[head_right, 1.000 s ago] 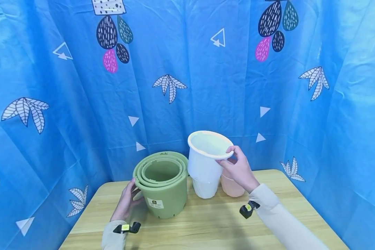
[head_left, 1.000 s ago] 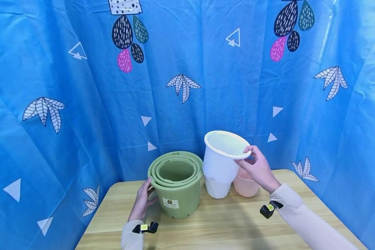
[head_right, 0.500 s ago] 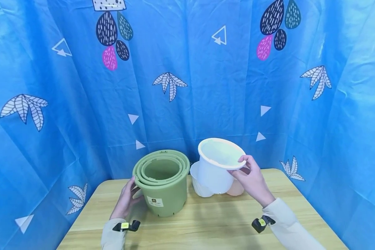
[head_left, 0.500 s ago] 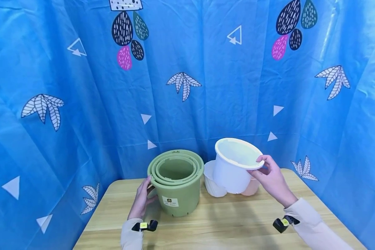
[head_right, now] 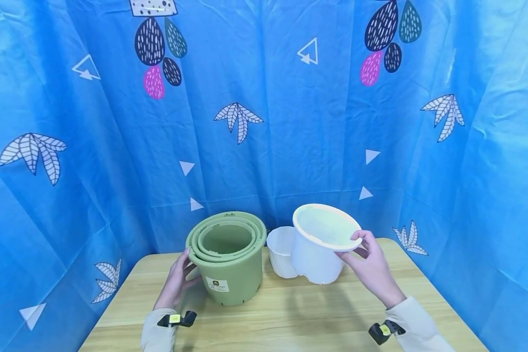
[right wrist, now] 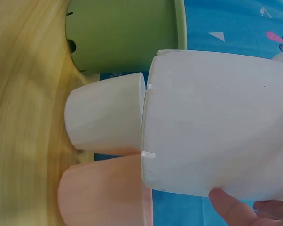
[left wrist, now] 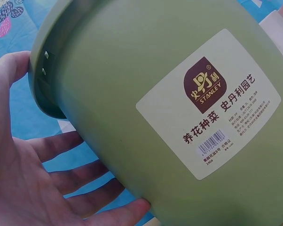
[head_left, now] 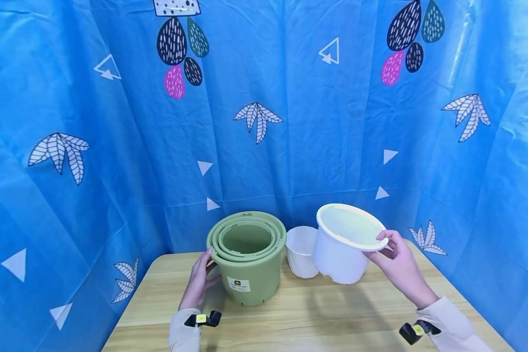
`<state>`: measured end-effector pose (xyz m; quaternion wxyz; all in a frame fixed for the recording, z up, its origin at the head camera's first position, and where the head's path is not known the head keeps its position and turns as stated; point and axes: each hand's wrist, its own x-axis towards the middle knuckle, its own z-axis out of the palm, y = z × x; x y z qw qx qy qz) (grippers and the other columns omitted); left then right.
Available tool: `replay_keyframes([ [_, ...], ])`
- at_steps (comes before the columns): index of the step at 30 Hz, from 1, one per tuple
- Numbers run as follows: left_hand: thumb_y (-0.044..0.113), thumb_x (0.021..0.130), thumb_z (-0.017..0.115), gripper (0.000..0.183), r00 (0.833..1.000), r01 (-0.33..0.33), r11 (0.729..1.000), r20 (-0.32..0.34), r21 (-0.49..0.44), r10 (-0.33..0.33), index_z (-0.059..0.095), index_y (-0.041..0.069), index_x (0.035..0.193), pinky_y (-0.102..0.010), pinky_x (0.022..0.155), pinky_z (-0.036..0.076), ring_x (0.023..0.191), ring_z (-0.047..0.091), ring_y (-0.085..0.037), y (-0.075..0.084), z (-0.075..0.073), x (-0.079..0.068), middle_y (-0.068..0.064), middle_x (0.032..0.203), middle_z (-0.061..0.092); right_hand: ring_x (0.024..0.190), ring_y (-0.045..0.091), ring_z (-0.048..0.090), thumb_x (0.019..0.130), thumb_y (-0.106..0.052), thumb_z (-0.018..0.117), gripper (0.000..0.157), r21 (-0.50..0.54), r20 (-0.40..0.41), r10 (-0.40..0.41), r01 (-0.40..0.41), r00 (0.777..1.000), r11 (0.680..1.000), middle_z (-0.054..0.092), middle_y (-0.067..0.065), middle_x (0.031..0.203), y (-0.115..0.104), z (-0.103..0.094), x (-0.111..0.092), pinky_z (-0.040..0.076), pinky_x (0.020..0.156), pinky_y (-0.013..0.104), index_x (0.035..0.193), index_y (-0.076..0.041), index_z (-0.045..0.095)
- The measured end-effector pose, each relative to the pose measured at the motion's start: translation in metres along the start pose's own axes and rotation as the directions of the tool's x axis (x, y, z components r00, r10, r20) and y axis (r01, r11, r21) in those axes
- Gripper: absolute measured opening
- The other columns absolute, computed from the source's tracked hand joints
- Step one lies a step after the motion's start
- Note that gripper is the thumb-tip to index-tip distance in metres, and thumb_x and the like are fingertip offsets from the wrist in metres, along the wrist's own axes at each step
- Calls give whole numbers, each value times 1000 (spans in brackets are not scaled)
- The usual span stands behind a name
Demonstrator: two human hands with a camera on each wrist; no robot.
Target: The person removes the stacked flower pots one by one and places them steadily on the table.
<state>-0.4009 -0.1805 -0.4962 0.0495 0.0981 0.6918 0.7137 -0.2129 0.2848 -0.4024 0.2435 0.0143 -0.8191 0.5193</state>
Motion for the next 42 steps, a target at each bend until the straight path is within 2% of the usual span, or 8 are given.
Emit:
replay_keyframes([
  [4,60,108,37,72,1000,0,1000,3,-3,0,34,10,159,-69,114,42,154,31,-49,0,0,1,-22,165,34,104,-10,63,98,-16,73,45,4,-12,7,-7,1000,1000,57,-13,124,5,-5,-6,61,82,18,122,2,39],
  [7,61,108,36,73,1000,1,1000,8,6,-1,32,10,160,-70,114,41,154,30,-49,1,0,1,-22,165,32,104,-10,63,98,-15,72,44,-1,-19,9,-9,1000,1000,57,-19,119,10,-8,-9,60,81,19,122,2,39],
  [15,61,108,35,75,1000,6,1000,3,9,-6,31,9,161,-69,114,42,154,30,-50,0,0,0,-23,166,31,103,-11,63,97,-13,73,43,-4,-36,18,-18,999,1000,51,-7,132,22,-13,-18,61,79,17,121,3,40],
  [22,61,107,36,74,1000,14,1000,-6,5,-14,32,8,159,-67,113,44,153,31,-49,0,0,0,-22,165,32,100,-11,64,97,-16,74,43,-44,-39,47,-48,998,998,58,-23,119,35,-16,-28,61,78,18,119,2,42],
  [29,62,107,36,75,1000,9,1000,0,3,-9,32,9,160,-68,113,43,153,30,-50,0,1,0,-22,166,31,100,-13,61,96,-18,76,44,-82,-33,87,-90,996,993,62,-22,115,49,-18,-38,61,78,20,119,1,44],
  [36,61,108,36,74,1000,5,1000,1,6,-5,32,9,160,-68,113,43,153,31,-50,0,1,-2,-23,166,31,99,-15,58,94,-20,78,45,-121,-30,107,-110,994,987,56,-30,114,59,-19,-45,60,77,21,119,-1,45],
  [39,61,108,36,74,1000,3,1000,-1,7,-3,32,9,160,-68,113,43,153,31,-50,0,1,-2,-23,166,31,99,-16,57,94,-21,78,46,-133,-27,125,-128,992,983,56,-26,118,64,-19,-47,59,77,22,120,-2,45],
  [42,61,108,35,74,1000,2,1000,0,11,-2,31,9,160,-69,113,43,153,31,-50,0,1,-2,-23,166,31,103,-7,63,93,-22,78,47,-152,-23,150,-152,988,977,57,-12,126,68,-20,-49,59,77,22,120,-3,45],
])
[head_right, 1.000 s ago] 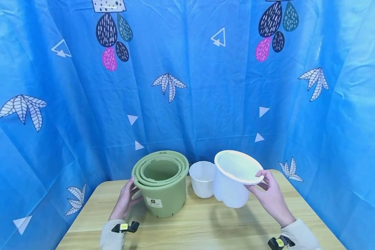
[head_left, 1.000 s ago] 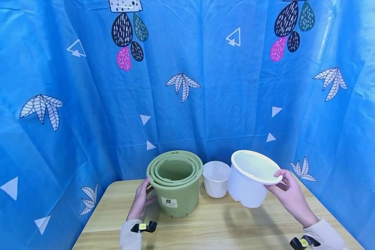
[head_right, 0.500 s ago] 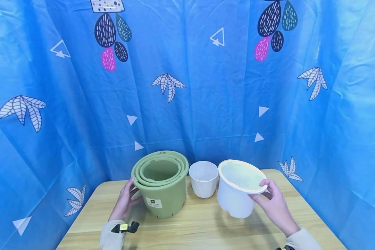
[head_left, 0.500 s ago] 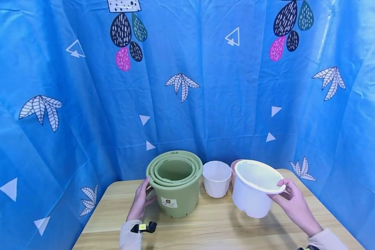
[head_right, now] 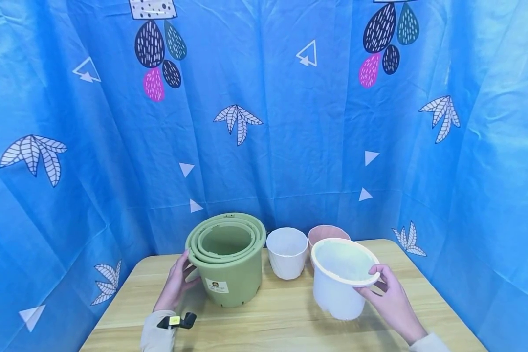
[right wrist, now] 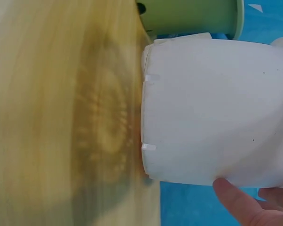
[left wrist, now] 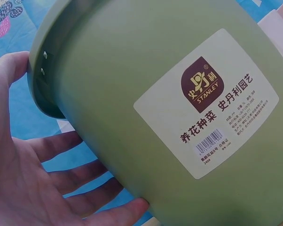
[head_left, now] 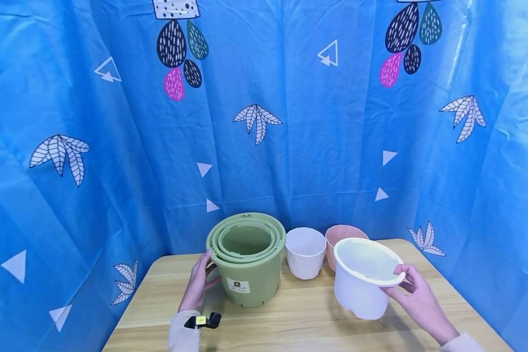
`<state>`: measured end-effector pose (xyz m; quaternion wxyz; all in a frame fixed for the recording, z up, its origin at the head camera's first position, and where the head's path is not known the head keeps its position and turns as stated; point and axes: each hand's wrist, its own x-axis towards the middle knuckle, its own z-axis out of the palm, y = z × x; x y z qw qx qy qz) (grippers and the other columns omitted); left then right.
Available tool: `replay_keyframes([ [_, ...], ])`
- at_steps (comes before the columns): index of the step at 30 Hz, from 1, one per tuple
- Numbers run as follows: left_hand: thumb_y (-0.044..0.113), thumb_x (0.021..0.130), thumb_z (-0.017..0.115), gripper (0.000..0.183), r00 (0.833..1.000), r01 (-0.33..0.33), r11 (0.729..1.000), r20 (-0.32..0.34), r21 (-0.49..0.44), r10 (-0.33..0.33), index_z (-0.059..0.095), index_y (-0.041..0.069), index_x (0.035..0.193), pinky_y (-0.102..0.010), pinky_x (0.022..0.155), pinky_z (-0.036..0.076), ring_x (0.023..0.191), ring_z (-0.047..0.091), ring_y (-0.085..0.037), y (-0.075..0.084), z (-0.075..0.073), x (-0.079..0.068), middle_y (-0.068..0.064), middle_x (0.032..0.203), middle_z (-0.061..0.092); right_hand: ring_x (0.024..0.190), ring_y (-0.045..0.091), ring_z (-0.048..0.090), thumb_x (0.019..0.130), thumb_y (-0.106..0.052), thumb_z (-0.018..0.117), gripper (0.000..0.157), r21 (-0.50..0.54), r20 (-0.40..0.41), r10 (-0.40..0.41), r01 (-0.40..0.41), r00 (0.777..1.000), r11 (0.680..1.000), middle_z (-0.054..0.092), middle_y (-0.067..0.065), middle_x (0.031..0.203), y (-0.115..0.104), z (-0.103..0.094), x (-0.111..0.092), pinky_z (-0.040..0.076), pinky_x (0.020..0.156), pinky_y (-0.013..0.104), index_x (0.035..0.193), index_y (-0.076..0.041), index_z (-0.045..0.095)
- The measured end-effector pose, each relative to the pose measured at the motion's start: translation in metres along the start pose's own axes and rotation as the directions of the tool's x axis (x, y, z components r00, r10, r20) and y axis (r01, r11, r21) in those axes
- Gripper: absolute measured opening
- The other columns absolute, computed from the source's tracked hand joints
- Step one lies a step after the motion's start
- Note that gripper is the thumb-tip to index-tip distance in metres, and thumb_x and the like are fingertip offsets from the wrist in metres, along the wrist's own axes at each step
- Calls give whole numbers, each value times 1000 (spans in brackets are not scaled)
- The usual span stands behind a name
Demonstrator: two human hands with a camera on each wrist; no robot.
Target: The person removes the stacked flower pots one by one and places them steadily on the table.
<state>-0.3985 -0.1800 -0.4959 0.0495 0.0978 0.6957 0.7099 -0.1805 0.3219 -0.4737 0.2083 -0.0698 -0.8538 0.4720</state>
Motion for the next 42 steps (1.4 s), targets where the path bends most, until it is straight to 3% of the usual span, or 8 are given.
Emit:
replay_keyframes([
  [4,61,108,35,75,1000,6,1000,-3,4,-6,31,9,160,-69,114,42,154,30,-50,-1,0,0,-24,166,30,113,23,70,93,-23,79,49,-18,13,27,-26,1000,999,55,14,135,7,1,-3,60,77,23,120,-2,44],
  [6,62,108,35,75,1000,9,1000,-2,4,-9,30,9,161,-69,114,42,154,30,-50,-1,0,0,-23,166,30,113,28,70,93,-23,79,50,-23,16,38,-38,999,999,53,21,137,9,1,-4,61,77,24,120,-2,43],
  [11,63,107,35,76,1000,15,1000,1,-1,-15,30,11,162,-68,115,42,154,30,-49,-1,-1,1,-21,167,30,105,12,69,92,-22,80,51,-47,6,45,-44,999,998,53,23,136,15,0,-7,60,75,22,119,-2,42],
  [17,62,107,36,76,1000,17,1000,4,-5,-17,28,12,163,-68,115,41,155,29,-49,0,-1,1,-21,168,28,100,-7,62,91,-21,81,50,-32,5,43,-43,999,999,55,11,128,22,3,-9,60,75,21,119,-2,44],
  [24,63,107,35,75,1000,23,1000,0,-9,-23,29,14,163,-67,115,42,155,30,-46,0,0,1,-20,167,29,120,42,66,90,-22,82,53,-43,17,50,-50,999,998,48,18,141,27,8,-10,58,78,17,120,-2,43],
  [27,63,107,35,74,1000,18,1000,-1,-12,-18,30,14,162,-67,116,41,155,31,-45,1,1,1,-19,167,29,117,19,68,89,-21,83,54,-31,17,53,-52,998,998,47,17,140,29,10,-10,59,78,17,121,-2,44],
  [31,62,107,35,72,1000,11,1000,-4,-18,-11,32,14,161,-66,115,42,155,32,-44,0,1,2,-18,167,30,107,-15,53,89,-20,83,55,10,27,58,-58,998,998,44,17,142,29,11,-11,60,79,18,121,-2,43],
  [42,61,108,35,71,1000,14,1000,-5,-16,-14,31,13,161,-67,116,41,155,31,-44,1,2,0,-19,166,31,109,-12,55,89,-20,83,55,20,34,62,-63,997,998,44,18,144,31,11,-10,60,80,18,122,-3,42],
])
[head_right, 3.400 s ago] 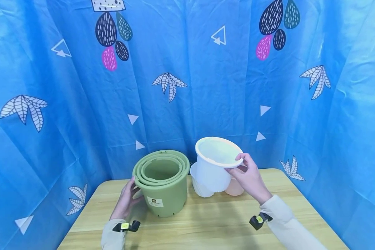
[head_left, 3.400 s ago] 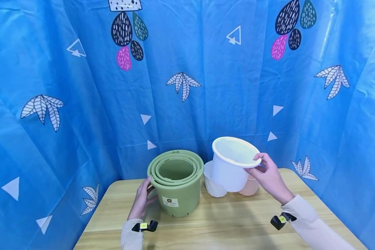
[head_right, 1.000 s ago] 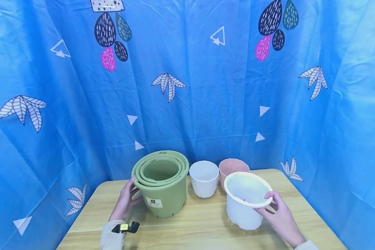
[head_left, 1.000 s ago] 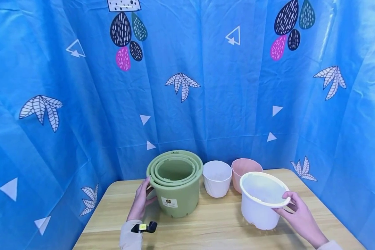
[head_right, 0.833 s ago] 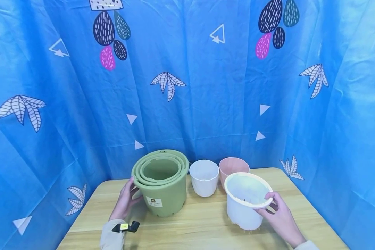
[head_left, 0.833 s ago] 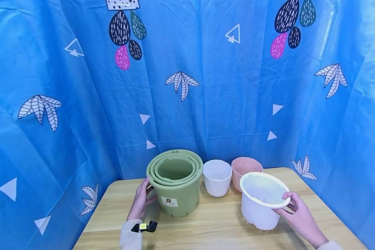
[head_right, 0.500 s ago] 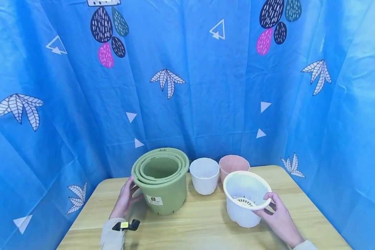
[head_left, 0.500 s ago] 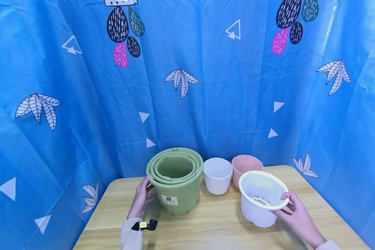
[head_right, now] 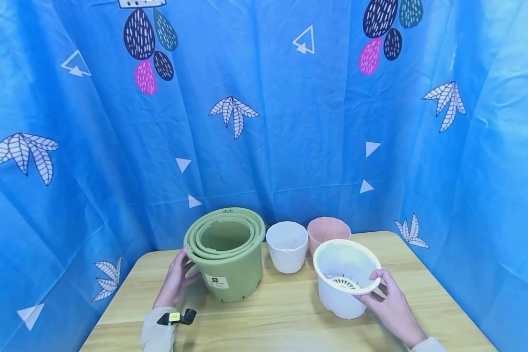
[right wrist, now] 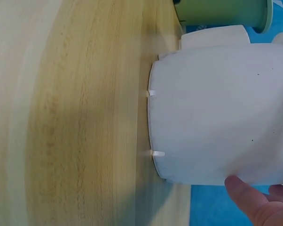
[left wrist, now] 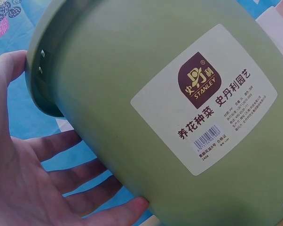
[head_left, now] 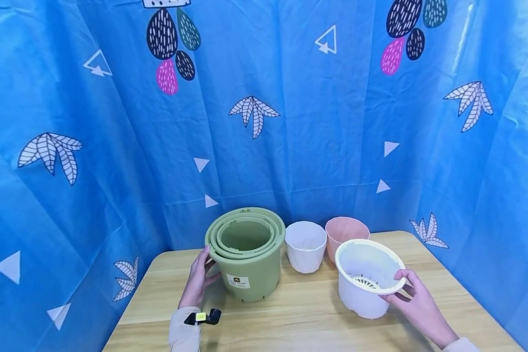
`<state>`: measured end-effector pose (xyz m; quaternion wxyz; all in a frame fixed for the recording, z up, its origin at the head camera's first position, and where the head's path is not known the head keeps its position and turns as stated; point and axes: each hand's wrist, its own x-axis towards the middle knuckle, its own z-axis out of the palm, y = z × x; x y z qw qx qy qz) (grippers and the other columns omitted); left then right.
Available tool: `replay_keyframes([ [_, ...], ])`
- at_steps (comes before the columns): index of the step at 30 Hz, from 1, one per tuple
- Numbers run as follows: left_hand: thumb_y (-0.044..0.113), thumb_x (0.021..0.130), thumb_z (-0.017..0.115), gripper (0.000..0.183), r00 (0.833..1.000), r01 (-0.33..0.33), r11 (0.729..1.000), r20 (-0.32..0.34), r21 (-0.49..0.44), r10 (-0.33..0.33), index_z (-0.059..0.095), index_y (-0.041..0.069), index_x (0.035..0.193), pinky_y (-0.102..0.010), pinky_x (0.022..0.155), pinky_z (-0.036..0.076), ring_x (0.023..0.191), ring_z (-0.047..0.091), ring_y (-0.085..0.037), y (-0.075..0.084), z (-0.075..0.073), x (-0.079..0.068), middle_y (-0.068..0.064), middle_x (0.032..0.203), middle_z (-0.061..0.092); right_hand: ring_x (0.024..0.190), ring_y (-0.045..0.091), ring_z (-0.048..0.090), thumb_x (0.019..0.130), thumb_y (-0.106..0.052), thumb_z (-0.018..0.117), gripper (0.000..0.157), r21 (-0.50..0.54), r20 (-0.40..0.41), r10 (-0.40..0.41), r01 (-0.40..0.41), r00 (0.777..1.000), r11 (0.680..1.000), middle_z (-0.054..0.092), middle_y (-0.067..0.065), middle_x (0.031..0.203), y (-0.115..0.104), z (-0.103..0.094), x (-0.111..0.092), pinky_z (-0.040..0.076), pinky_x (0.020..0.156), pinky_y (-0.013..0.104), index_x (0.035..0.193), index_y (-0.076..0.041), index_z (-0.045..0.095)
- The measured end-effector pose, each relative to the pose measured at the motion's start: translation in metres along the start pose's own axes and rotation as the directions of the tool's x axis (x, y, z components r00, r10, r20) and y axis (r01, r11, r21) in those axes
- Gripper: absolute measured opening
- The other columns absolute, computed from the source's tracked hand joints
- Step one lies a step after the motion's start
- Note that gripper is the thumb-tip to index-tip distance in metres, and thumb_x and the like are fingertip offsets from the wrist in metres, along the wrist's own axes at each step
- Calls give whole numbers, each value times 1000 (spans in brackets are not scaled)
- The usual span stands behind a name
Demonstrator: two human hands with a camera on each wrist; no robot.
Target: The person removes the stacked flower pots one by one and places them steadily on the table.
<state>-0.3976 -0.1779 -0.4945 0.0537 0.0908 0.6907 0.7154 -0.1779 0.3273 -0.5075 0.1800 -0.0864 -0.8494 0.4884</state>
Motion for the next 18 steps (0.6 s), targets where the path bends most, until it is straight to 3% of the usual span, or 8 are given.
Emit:
replay_keyframes([
  [5,61,108,35,71,1000,-4,1000,1,8,4,32,12,160,-68,115,41,155,30,-46,-1,-1,0,-20,167,30,112,-5,59,90,-23,82,55,-8,14,7,-7,1000,1000,44,21,146,0,-1,0,60,79,18,122,-4,41],
  [11,61,108,36,71,1000,-10,1000,-19,1,10,35,12,159,-67,113,44,153,33,-46,0,0,-1,-20,165,33,112,-16,51,93,-23,79,61,-11,23,-27,27,999,1000,38,24,152,1,-4,-1,57,82,14,135,-3,40],
  [14,59,108,37,70,1000,-13,1000,-21,-13,13,37,10,157,-67,113,44,152,35,-46,0,0,0,-22,164,34,129,18,63,94,-22,78,74,-10,40,-43,43,998,999,27,30,160,2,-7,-2,53,85,9,149,-2,32],
  [15,59,108,37,69,1000,-13,1000,-22,-17,13,37,10,157,-67,112,44,152,34,-46,0,0,0,-23,164,34,135,33,60,94,-22,78,80,-19,41,-47,48,998,999,25,30,163,2,-8,-3,50,89,7,153,-3,28],
  [16,59,108,37,70,1000,-15,1000,-20,-17,14,37,9,157,-68,112,44,152,34,-47,0,0,1,-23,165,34,140,45,52,94,-23,79,86,-23,46,-45,46,998,999,21,31,165,2,-8,-3,52,97,12,157,-5,24],
  [18,59,108,37,70,1000,-15,1000,-20,-16,15,36,9,157,-68,112,44,152,34,-48,-1,0,1,-23,165,32,145,62,29,92,-23,80,98,-35,48,-56,57,997,998,15,32,168,2,-10,-4,46,118,32,163,-8,14],
])
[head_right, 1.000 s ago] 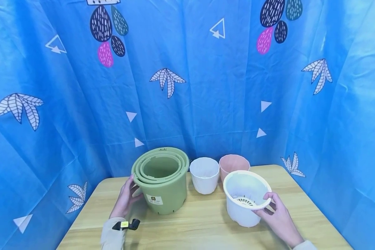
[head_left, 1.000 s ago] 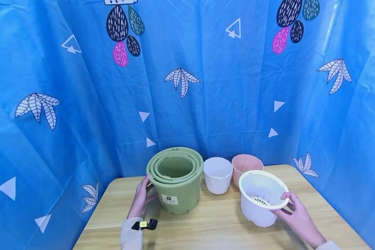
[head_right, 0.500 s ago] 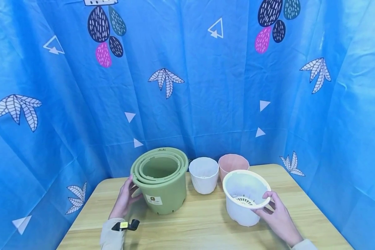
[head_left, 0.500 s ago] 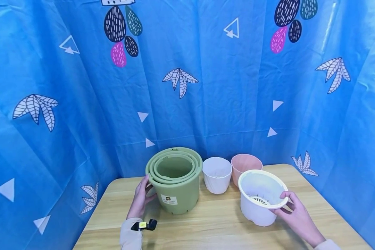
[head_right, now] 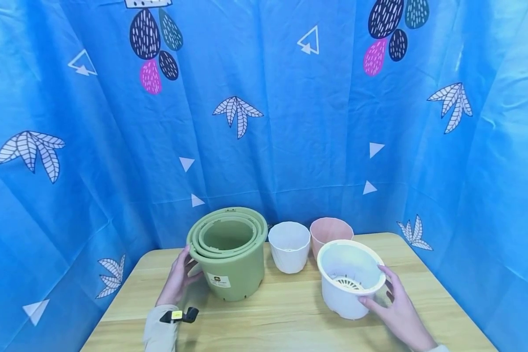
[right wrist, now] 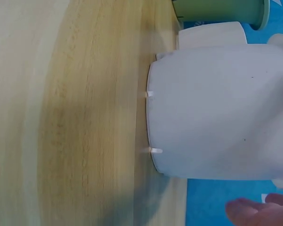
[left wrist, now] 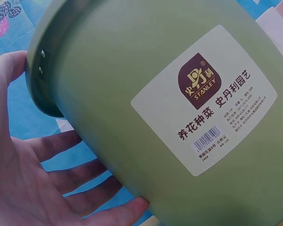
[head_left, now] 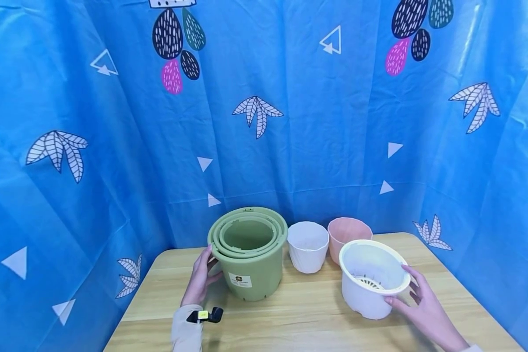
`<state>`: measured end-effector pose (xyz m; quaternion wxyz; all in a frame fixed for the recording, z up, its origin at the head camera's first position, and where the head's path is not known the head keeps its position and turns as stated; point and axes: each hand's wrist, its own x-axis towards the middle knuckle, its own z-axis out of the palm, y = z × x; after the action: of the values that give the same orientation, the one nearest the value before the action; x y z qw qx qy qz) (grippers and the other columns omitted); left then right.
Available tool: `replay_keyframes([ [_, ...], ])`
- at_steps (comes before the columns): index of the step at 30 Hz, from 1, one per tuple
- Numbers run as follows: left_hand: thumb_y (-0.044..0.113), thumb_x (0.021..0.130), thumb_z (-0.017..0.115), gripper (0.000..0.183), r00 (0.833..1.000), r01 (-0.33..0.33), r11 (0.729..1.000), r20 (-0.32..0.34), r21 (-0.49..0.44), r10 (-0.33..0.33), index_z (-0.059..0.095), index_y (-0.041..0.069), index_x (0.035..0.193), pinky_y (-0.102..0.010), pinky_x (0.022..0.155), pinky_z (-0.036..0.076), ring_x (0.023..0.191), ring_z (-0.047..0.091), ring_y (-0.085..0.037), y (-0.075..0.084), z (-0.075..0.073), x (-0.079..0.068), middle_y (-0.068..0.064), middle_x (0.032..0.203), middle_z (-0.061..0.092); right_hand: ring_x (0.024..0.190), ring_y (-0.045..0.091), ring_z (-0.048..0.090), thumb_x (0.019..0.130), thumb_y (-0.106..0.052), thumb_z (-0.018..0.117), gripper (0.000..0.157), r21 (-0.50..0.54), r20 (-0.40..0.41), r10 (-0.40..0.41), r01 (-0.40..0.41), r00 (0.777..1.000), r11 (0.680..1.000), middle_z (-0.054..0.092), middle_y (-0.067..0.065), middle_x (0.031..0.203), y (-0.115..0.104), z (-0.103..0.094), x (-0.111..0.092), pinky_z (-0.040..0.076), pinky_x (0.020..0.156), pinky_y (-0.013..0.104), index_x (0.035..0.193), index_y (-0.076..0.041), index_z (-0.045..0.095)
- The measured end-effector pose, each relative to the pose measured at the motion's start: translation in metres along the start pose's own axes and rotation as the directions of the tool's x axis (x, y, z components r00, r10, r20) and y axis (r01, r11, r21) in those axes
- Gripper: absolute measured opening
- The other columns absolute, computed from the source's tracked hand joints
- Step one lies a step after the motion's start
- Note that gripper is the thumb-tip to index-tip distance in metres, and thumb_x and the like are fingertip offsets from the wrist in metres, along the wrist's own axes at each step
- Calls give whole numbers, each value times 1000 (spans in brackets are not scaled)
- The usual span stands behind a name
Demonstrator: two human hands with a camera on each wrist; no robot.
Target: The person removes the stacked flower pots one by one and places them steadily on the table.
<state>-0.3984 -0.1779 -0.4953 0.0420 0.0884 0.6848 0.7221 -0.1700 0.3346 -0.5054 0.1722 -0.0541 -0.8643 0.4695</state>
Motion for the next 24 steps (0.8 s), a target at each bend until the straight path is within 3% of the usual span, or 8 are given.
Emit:
replay_keyframes([
  [2,59,108,36,71,1000,0,1000,-3,2,0,36,9,158,-68,113,43,152,34,-48,0,-1,0,-23,165,32,149,62,18,90,-27,82,108,-38,-9,-2,1,1000,999,11,29,171,-2,-2,-2,30,123,64,167,-15,6],
  [4,61,108,36,71,1000,2,1000,-4,9,-2,36,10,158,-68,113,43,152,34,-47,-1,-1,-1,-22,166,32,152,63,7,88,-26,83,115,-42,-22,-22,21,1000,999,3,27,173,-5,-4,-4,17,106,88,167,-20,-1],
  [7,61,107,36,71,1000,2,1000,-5,11,-2,37,11,158,-68,113,43,152,35,-46,0,0,-1,-21,165,34,154,61,0,89,-25,82,116,-71,-75,-67,61,995,996,-4,21,174,-15,-9,-5,11,103,92,167,-27,-3],
  [9,62,107,37,71,1000,5,1000,-2,10,-5,37,12,158,-67,114,43,153,35,-44,0,1,-1,-20,165,34,160,47,0,92,-21,79,110,-62,-128,-114,106,985,992,-3,15,176,-24,-12,-3,7,122,77,167,-28,0],
  [11,62,107,37,72,1000,3,1000,3,6,-3,35,12,159,-68,114,42,153,34,-45,1,2,-1,-20,165,34,164,22,5,95,-17,75,100,-66,-185,-167,158,968,985,5,5,176,-34,-15,1,11,135,43,167,-27,6],
  [14,62,107,37,73,1000,5,1000,4,5,-5,34,12,160,-69,115,41,153,34,-45,2,4,-1,-21,166,33,151,-10,19,97,-9,71,88,-47,-246,-247,243,937,969,20,-4,172,-49,-19,10,16,117,-1,166,-24,18],
  [18,60,108,36,72,1000,0,1000,-2,-2,0,34,11,160,-69,115,41,153,34,-46,4,6,-3,-22,166,32,139,-14,34,98,-5,69,77,-7,-266,-297,307,917,952,35,-7,164,-70,-21,24,29,108,-4,162,-19,28],
  [24,59,109,35,70,1000,0,1000,-6,0,0,33,10,160,-69,114,41,153,33,-46,4,4,-4,-22,166,32,131,-13,46,102,-10,65,58,11,-215,-332,342,918,940,52,-6,149,-94,-9,45,39,102,-2,153,-6,39],
])
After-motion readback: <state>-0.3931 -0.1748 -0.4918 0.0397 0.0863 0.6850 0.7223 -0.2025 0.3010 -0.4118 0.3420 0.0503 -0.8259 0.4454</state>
